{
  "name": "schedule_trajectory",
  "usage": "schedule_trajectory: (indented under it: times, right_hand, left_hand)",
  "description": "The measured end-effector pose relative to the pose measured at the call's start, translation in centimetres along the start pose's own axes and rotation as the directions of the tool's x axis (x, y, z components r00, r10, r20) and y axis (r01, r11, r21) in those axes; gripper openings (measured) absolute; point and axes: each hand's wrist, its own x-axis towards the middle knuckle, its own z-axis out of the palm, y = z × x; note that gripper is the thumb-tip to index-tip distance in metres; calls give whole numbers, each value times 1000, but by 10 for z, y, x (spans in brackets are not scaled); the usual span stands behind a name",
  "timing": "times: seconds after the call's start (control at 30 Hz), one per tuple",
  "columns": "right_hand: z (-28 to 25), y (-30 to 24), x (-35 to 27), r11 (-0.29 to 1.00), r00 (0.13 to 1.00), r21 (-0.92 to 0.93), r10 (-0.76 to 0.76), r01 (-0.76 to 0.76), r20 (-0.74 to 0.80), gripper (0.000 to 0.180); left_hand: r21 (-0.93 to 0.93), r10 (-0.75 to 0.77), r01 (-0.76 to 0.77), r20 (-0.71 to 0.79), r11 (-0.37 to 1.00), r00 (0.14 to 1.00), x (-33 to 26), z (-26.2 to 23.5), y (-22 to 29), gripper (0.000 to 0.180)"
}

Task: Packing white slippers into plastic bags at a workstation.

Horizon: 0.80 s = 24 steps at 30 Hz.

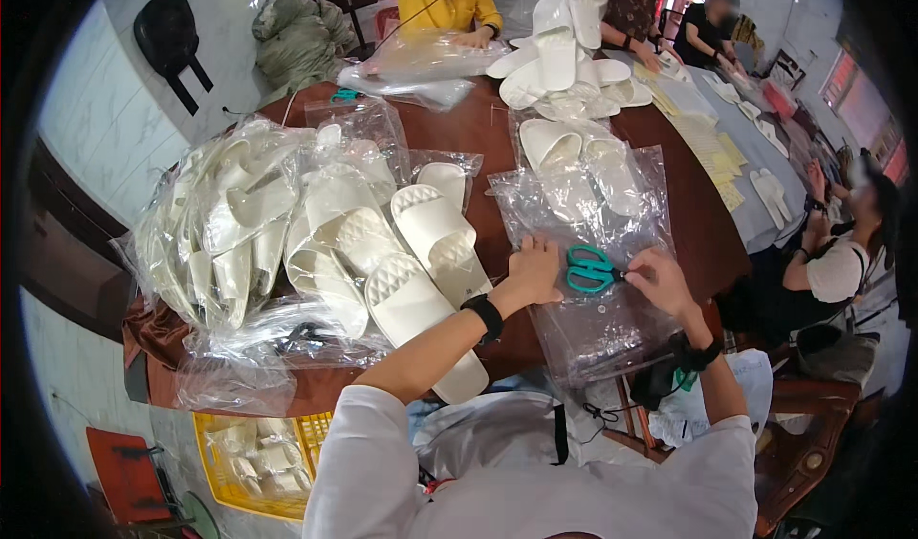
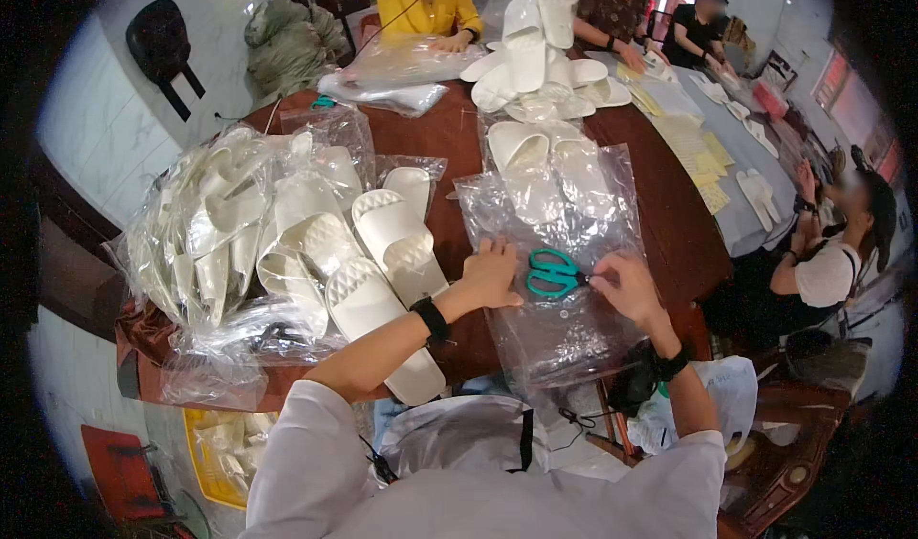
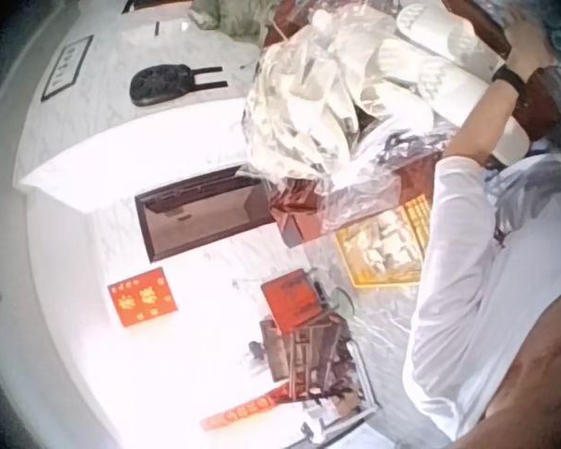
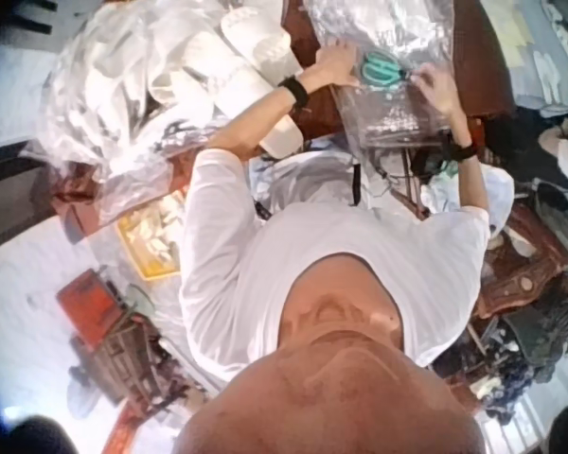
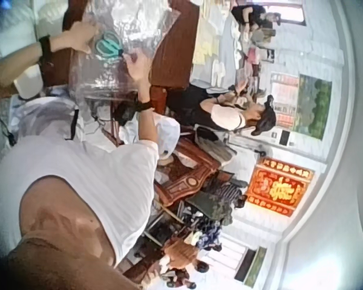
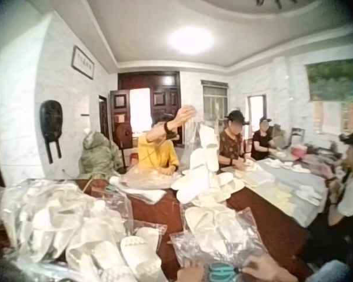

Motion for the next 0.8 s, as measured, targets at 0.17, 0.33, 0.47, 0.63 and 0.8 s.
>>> schedule_trajectory:
  times: [0.17,0.33,0.47,0.63,0.8]
  right_hand:
    - [-20,-26,31,926,971,-295,-238,237,33,15]
    - [-58,-25,104,925,919,-341,-273,170,-283,10]
    - [-81,67,151,897,877,-400,-336,188,-342,14]
    - [-62,83,172,783,958,553,203,-284,204,25]
    - [-40,85,203,823,921,469,158,-322,356,27]
  left_hand:
    - [-7,1,-1,4,1000,1000,0,-1,-1,81]
    - [9,15,-14,-54,1000,998,-5,2,-6,82]
    - [2,21,-21,-14,1000,1000,1,-4,3,83]
    - [-4,-28,29,41,1000,999,-3,-9,3,81]
    - [-4,-37,37,25,999,999,-4,-8,4,80]
